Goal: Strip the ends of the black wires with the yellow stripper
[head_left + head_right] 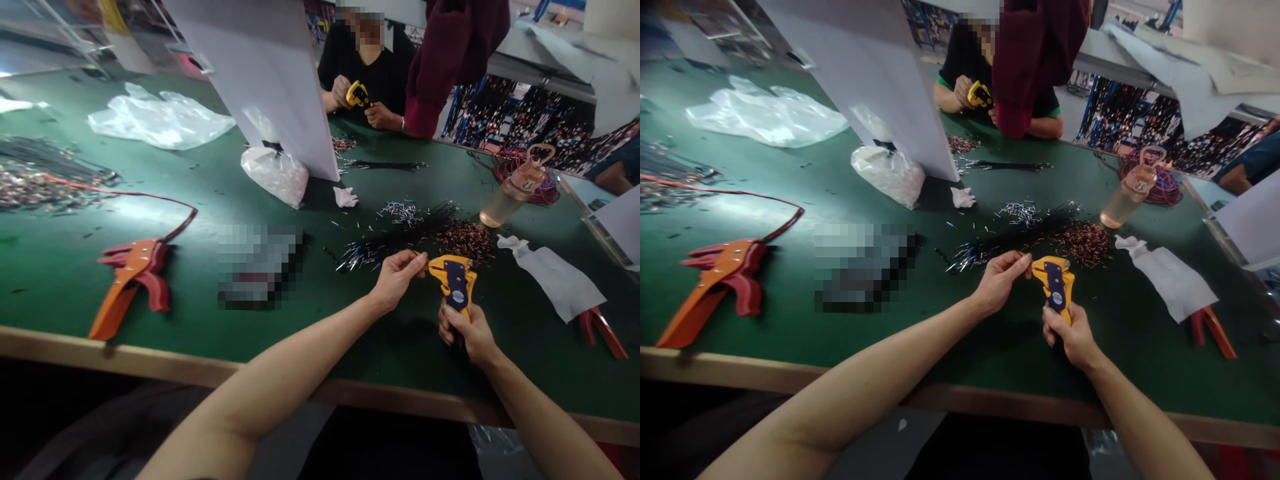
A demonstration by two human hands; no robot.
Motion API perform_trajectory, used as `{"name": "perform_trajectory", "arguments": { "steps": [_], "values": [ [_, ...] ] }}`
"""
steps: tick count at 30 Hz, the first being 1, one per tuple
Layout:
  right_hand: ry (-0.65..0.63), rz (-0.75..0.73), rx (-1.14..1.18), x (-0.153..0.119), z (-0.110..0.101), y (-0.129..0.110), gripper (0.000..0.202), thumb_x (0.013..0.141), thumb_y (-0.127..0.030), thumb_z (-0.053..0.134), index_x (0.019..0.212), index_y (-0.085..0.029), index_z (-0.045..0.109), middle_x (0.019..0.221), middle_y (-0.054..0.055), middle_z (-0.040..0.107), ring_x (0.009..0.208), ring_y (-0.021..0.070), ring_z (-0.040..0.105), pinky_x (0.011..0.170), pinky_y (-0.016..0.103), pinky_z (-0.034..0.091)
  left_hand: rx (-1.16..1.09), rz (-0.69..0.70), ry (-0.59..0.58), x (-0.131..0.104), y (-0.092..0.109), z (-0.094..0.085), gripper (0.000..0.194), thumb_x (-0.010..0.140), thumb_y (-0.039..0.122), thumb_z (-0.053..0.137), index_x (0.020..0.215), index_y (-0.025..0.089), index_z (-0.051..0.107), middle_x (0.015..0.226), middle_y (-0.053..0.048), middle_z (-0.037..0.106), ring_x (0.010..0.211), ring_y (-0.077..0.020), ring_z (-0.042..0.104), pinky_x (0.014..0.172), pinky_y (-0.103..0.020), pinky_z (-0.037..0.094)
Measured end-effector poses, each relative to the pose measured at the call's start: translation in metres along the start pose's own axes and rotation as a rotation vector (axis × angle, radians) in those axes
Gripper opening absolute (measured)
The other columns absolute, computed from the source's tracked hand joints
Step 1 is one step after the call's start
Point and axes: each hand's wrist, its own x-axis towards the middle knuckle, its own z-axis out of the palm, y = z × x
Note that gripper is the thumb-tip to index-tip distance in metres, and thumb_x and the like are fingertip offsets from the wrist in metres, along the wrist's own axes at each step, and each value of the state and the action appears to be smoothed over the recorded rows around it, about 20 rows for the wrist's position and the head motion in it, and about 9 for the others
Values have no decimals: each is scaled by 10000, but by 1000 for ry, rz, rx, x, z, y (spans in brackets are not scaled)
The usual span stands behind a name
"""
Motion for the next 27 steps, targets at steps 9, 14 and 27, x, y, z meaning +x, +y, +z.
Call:
{"name": "perform_trajectory", "arguments": {
  "steps": [9,14,27],
  "values": [
    [28,-124,198,6,-12,-7,300,768,-398,764,993,-211,699,964,77,735,790,219,675,740,370,545,-21,-42,134,6,-6,-6,344,689,496,794,652,176,675,638,12,633,562,-89,506,612,-255,437],
    [66,-98,228,7,-15,-7,354,764,-375,752,1078,-228,683,1077,103,734,857,252,683,782,414,549,122,3,108,1,-9,-4,399,704,537,771,581,180,643,625,-2,631,595,-114,527,609,-260,436],
    [89,-44,149,6,-9,-5,519,686,-421,830,1131,-197,683,933,76,747,754,235,693,781,408,561,309,59,-8,-7,-12,-2,332,749,485,739,629,181,680,602,2,600,559,-117,489,538,-247,383]
  ]
}}
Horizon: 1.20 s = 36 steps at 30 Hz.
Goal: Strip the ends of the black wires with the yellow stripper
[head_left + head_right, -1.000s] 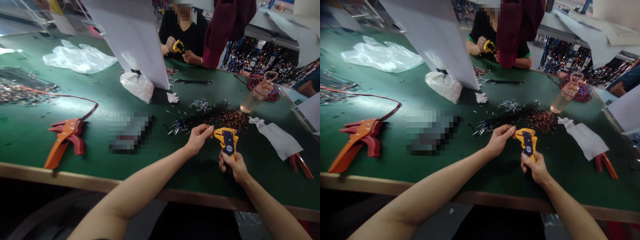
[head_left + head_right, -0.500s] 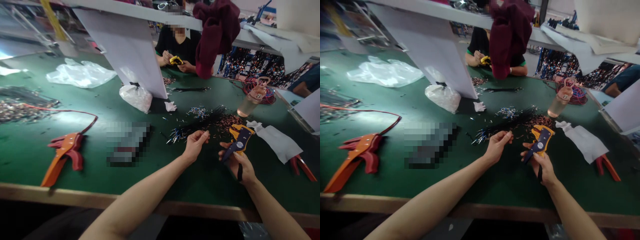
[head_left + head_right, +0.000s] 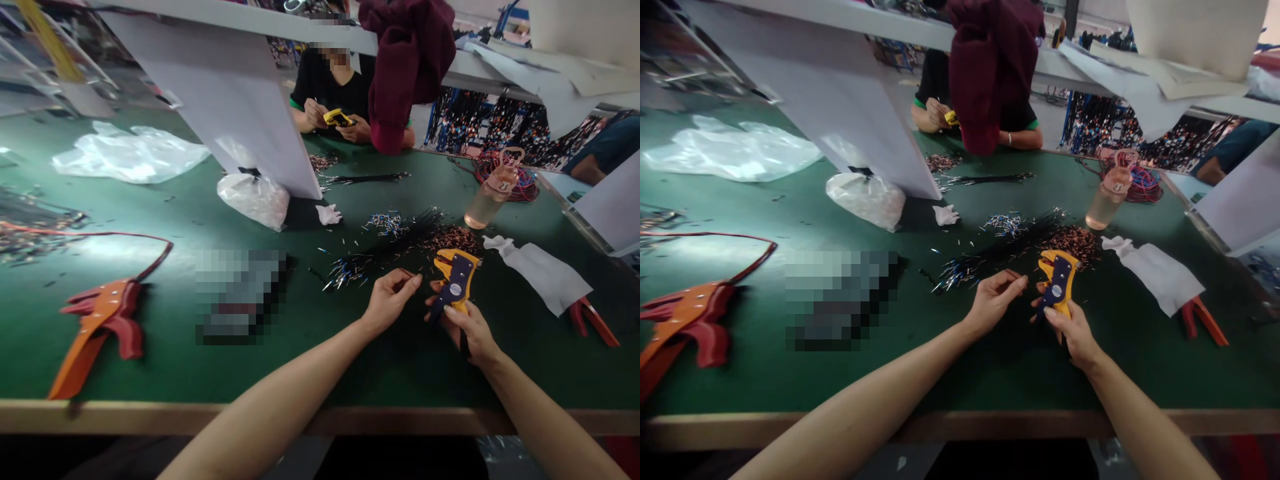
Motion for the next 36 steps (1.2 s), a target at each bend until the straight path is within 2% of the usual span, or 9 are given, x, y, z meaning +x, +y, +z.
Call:
{"name": "perform_trajectory", "arguments": {
  "steps": [9,12,16,21,24,27,31,33,36],
  "values": [
    [27,-11,48,-2,1,0,518,674,-421,845,1117,-208,680,907,54,725,740,227,696,784,402,569,46,2,-52,6,-6,-3,291,761,420,709,603,179,667,594,-2,608,575,-125,519,572,-256,391],
    [9,-76,75,-4,0,-4,475,694,-401,833,1104,-214,685,912,50,717,742,220,696,794,407,578,49,-32,66,13,-11,-6,306,741,425,705,572,178,644,565,8,589,561,-120,498,567,-254,384],
    [62,-218,129,-4,-4,-12,371,720,-356,809,1056,-230,714,1067,64,705,881,225,680,791,398,600,-3,-61,260,21,-16,-12,354,718,464,708,536,178,609,579,4,604,587,-119,513,591,-246,404],
    [126,-167,122,3,-6,-9,329,710,-355,800,994,-204,729,985,73,737,859,237,687,778,411,602,15,-77,274,21,-16,-12,347,691,490,725,562,178,643,588,3,617,577,-117,514,576,-245,404],
    [162,-155,56,7,-8,-9,334,711,-386,787,983,-204,723,1095,86,726,889,244,692,769,405,601,25,-47,283,19,-15,-11,343,702,486,726,570,181,643,592,4,621,595,-124,541,609,-252,436],
    [210,-208,-223,8,-17,-18,370,754,-434,742,1036,-198,700,1136,99,709,872,239,684,763,401,588,37,2,307,19,-15,-12,332,722,488,715,611,181,655,596,6,620,599,-127,551,612,-253,452],
    [277,-376,-864,9,-33,-29,437,796,-446,689,1148,-190,650,1104,118,706,951,278,674,872,444,549,69,76,353,20,-15,-15,351,749,511,689,643,179,651,619,0,628,594,-124,552,585,-245,449],
    [219,-467,-1126,10,-36,-26,424,807,-407,663,1166,-184,635,1162,142,689,1036,308,662,927,474,531,101,102,375,21,-14,-16,357,763,522,675,668,178,655,619,3,628,579,-119,545,565,-241,438],
    [9,-497,-1416,9,-31,-16,403,798,-303,654,1172,-158,631,1206,170,677,1079,329,651,934,497,532,154,144,376,20,-12,-17,345,796,511,653,702,178,661,609,7,627,568,-118,549,550,-236,437]
  ]
}}
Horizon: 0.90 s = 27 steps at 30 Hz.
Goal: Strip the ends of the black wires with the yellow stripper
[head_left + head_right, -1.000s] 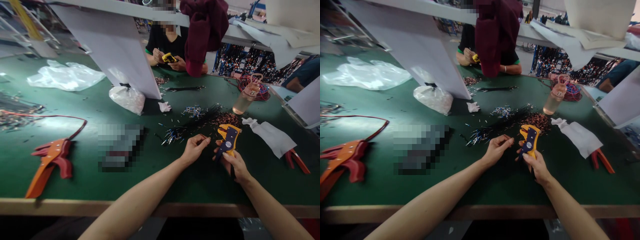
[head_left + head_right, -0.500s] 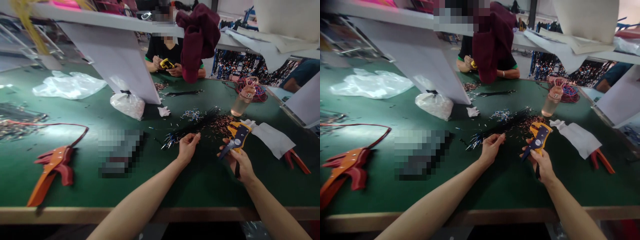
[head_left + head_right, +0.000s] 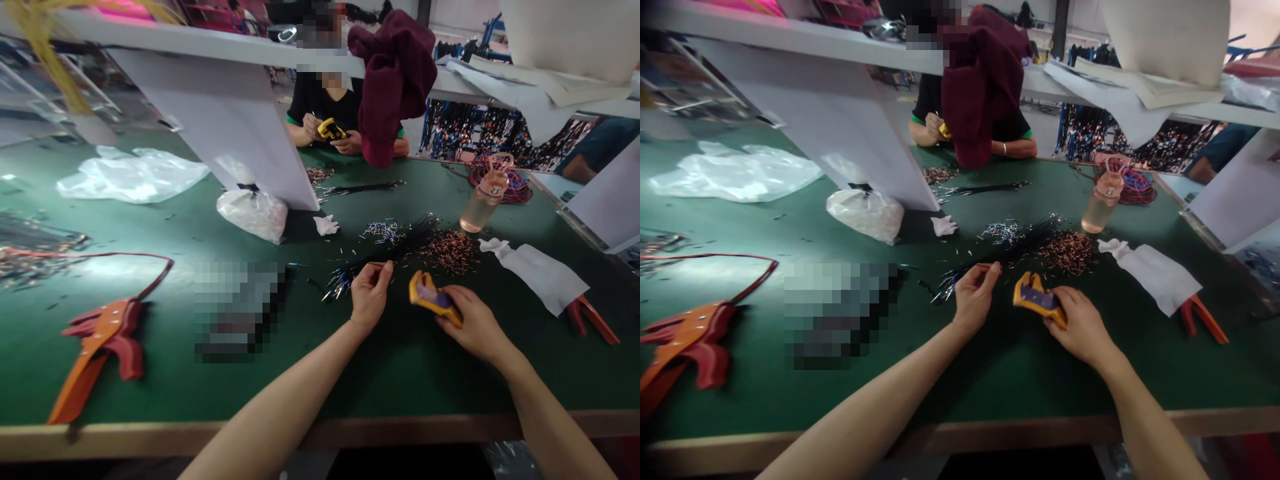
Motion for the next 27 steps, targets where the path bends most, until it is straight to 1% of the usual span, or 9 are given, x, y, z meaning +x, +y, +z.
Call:
{"name": "perform_trajectory", "arguments": {
  "steps": [2,4,9,12,16,18,22,24,27],
  "values": [
    [-130,-73,-96,-2,6,-7,424,788,-254,670,1194,-143,624,1226,177,675,1074,330,647,919,502,535,24,56,-17,-2,2,-1,317,826,474,640,713,179,658,620,5,636,577,-119,566,558,-234,452],
    [-215,-123,-144,-4,9,-14,442,789,-234,688,1214,-137,617,1243,175,672,1080,324,638,914,494,532,53,137,-40,-4,5,-1,282,854,423,630,714,179,653,650,-1,650,591,-116,583,568,-231,464],
    [-266,-166,-129,-5,10,-20,481,812,-293,717,1257,-148,602,1260,170,672,1131,318,612,933,479,505,137,402,-87,-11,11,0,255,886,308,632,667,178,625,703,-16,684,619,-110,625,568,-223,480],
    [-179,-165,-72,-5,9,-16,395,859,-352,676,1217,-192,637,1228,144,699,1120,308,627,948,487,481,168,528,-133,-13,15,0,200,892,249,635,706,174,640,722,-21,701,620,-110,642,557,-223,488],
    [109,-43,60,-1,6,-11,255,946,-357,547,1110,-208,675,1043,99,757,978,259,683,889,436,483,218,658,-223,-17,20,-1,167,904,204,617,745,179,660,708,-20,719,674,-135,682,620,-257,524],
    [193,15,130,0,4,-11,241,955,-367,527,1065,-215,679,946,74,760,887,234,695,846,404,482,269,733,-265,-19,23,-2,166,911,214,612,759,186,674,701,-17,726,687,-145,693,647,-279,522],
    [251,36,193,2,4,-14,210,936,-376,557,873,-221,684,771,27,725,730,194,672,765,348,477,317,843,-331,-24,26,-1,166,909,213,615,757,190,679,698,-4,733,649,-132,685,678,-291,505],
    [250,31,199,3,5,-14,225,932,-359,564,786,-221,664,713,13,704,676,178,651,746,331,479,330,848,-347,-24,26,-1,172,907,223,613,752,200,684,692,-1,733,640,-133,681,698,-300,506],
    [191,29,201,3,7,-14,221,929,-333,570,752,-223,642,691,7,691,646,166,633,724,313,482,337,802,-367,-23,23,-1,175,902,255,612,752,214,691,695,-6,734,634,-144,677,712,-317,503]
  ]
}}
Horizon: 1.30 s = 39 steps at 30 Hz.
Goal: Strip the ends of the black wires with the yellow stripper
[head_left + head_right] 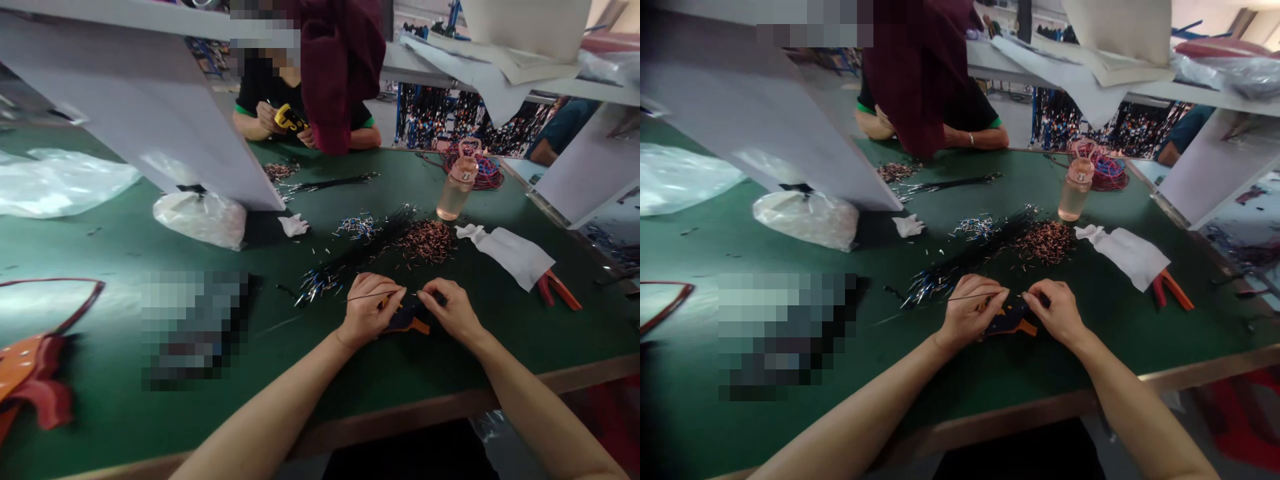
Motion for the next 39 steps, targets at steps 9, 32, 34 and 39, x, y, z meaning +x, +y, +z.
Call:
{"name": "perform_trajectory", "arguments": {
  "steps": [9,32,34,39],
  "values": [
    [-64,-75,12,-1,7,4,166,942,-275,557,830,-219,666,777,20,727,727,169,669,771,318,477,-75,-11,-11,-1,-6,-1,137,888,253,623,777,217,696,710,-9,733,648,-155,677,733,-329,499],
    [262,156,-19,8,0,31,366,906,-392,542,1207,-201,629,1201,151,691,1064,301,653,964,523,485,-155,-434,94,7,-20,-5,328,907,358,558,642,197,664,656,-30,679,614,-155,640,612,-268,516],
    [155,117,115,4,1,23,339,942,-402,516,1194,-218,647,1171,127,720,1085,277,661,1004,496,471,-210,-346,88,7,-7,-8,305,926,301,540,670,191,663,667,-34,683,628,-151,650,610,-259,526],
    [-260,149,698,-5,-3,3,486,984,-533,424,1296,-217,619,1190,112,740,1061,234,701,919,413,550,-408,99,-182,-2,35,-9,168,919,172,529,815,191,660,752,-54,711,718,-156,669,718,-281,568]
  ]
}}
